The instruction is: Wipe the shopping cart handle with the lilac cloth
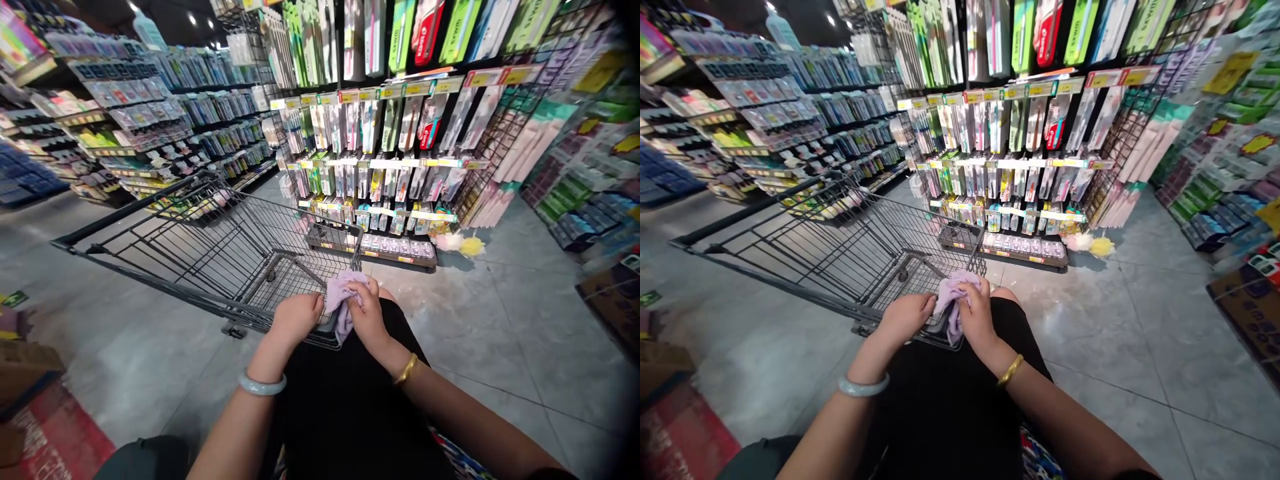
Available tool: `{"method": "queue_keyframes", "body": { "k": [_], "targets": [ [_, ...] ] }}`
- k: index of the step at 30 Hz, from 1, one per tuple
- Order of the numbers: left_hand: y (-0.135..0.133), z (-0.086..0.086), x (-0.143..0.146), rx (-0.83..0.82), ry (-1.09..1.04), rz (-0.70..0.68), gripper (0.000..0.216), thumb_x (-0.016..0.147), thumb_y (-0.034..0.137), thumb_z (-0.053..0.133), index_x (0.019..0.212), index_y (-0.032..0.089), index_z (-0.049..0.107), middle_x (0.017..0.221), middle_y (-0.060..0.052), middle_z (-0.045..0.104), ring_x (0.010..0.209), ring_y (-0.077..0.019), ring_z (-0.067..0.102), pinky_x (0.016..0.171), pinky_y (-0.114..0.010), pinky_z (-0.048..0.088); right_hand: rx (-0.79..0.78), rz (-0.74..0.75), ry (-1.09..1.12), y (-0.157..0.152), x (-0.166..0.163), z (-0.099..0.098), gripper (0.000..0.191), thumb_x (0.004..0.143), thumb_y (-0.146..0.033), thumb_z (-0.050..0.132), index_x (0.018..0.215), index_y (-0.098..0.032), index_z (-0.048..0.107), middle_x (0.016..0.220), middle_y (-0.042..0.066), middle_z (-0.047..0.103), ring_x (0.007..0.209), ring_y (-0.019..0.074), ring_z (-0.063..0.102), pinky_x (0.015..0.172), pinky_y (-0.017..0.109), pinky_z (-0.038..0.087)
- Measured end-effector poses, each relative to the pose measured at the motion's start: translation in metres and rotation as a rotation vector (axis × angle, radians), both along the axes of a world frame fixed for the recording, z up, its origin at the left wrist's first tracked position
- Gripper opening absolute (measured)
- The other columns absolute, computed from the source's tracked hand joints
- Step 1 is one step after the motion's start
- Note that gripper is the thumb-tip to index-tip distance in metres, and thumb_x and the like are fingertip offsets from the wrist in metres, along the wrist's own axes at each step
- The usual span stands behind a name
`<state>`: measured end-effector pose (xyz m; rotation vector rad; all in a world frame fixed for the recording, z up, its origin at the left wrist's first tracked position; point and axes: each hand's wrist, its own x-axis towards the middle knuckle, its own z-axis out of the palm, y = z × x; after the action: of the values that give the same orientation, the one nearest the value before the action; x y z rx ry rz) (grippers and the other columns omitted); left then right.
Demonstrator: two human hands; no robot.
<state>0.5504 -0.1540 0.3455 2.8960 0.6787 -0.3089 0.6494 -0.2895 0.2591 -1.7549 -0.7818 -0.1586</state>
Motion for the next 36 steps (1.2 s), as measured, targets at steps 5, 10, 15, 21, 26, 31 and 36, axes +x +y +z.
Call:
{"method": "queue_keyframes", "body": {
  "k": [5,10,15,21,26,31,36],
  "targets": [
    [-0.015,0.005,0.016,-0.095,-0.185,0.087,0.049,0.098,0.042,0.022,0.138,0.027,0.047,0.109,-0.009,0.072,0.098,-0.0245,0.067,0.079,-0.032,0.045,0.047,0.106,-0.043,0.0,-0.004,-0.012,0.021,0.088,-0.022,0.05,0.103,-0.025,0.064,0.126,0.009,0.042,0.124,0.0239,0.047,0.11,0.044,0.037],
    [-0.03,-0.016,0.022,-0.128,-0.108,-0.028,0.07,0.095,0.059,0.024,0.151,0.017,0.027,0.106,-0.015,0.072,0.097,-0.0304,0.067,0.077,-0.035,0.047,0.077,-0.075,0.335,0.005,0.0,-0.069,0.018,0.077,-0.025,0.056,0.093,-0.022,0.065,0.105,0.007,0.053,0.104,0.0255,0.055,0.096,0.047,0.046],
    [-0.026,-0.02,0.014,-0.155,-0.103,-0.07,0.059,0.098,0.055,0.018,0.138,0.02,0.044,0.108,-0.013,0.071,0.096,-0.0282,0.067,0.077,-0.035,0.047,0.127,-0.036,0.365,0.01,-0.007,-0.037,0.017,0.078,-0.025,0.056,0.093,-0.023,0.065,0.106,0.004,0.055,0.102,0.021,0.056,0.097,0.04,0.046],
    [-0.027,-0.015,0.011,-0.145,-0.096,-0.069,0.057,0.099,0.054,0.014,0.128,0.021,0.05,0.097,-0.01,0.072,0.088,-0.0261,0.068,0.073,-0.033,0.047,0.126,-0.02,0.224,0.01,0.001,-0.036,0.016,0.076,-0.021,0.057,0.09,-0.024,0.064,0.111,0.005,0.049,0.106,0.0214,0.053,0.1,0.042,0.043],
    [-0.027,-0.016,0.008,-0.133,-0.098,-0.081,0.051,0.098,0.052,0.026,0.132,0.021,0.047,0.101,-0.011,0.071,0.092,-0.0271,0.067,0.075,-0.034,0.047,0.095,-0.052,0.314,0.013,0.004,-0.064,0.012,0.071,-0.018,0.057,0.081,-0.022,0.063,0.093,0.003,0.053,0.089,0.0194,0.056,0.088,0.038,0.049],
    [-0.027,-0.017,0.007,-0.112,-0.09,-0.08,0.05,0.098,0.05,0.027,0.133,0.019,0.045,0.098,-0.012,0.072,0.091,-0.0275,0.068,0.074,-0.034,0.048,0.199,-0.064,0.168,0.019,0.026,0.006,0.018,0.074,-0.016,0.057,0.089,-0.022,0.064,0.11,0.004,0.05,0.107,0.0189,0.054,0.1,0.037,0.043],
    [-0.028,-0.018,0.006,-0.097,-0.073,-0.068,0.048,0.098,0.049,0.028,0.127,0.018,0.049,0.097,-0.013,0.072,0.089,-0.0277,0.068,0.075,-0.035,0.048,0.118,-0.024,0.029,0.02,0.022,-0.015,0.022,0.073,-0.012,0.053,0.089,-0.022,0.064,0.117,0.006,0.045,0.112,0.0216,0.051,0.105,0.042,0.04]
  ]
}}
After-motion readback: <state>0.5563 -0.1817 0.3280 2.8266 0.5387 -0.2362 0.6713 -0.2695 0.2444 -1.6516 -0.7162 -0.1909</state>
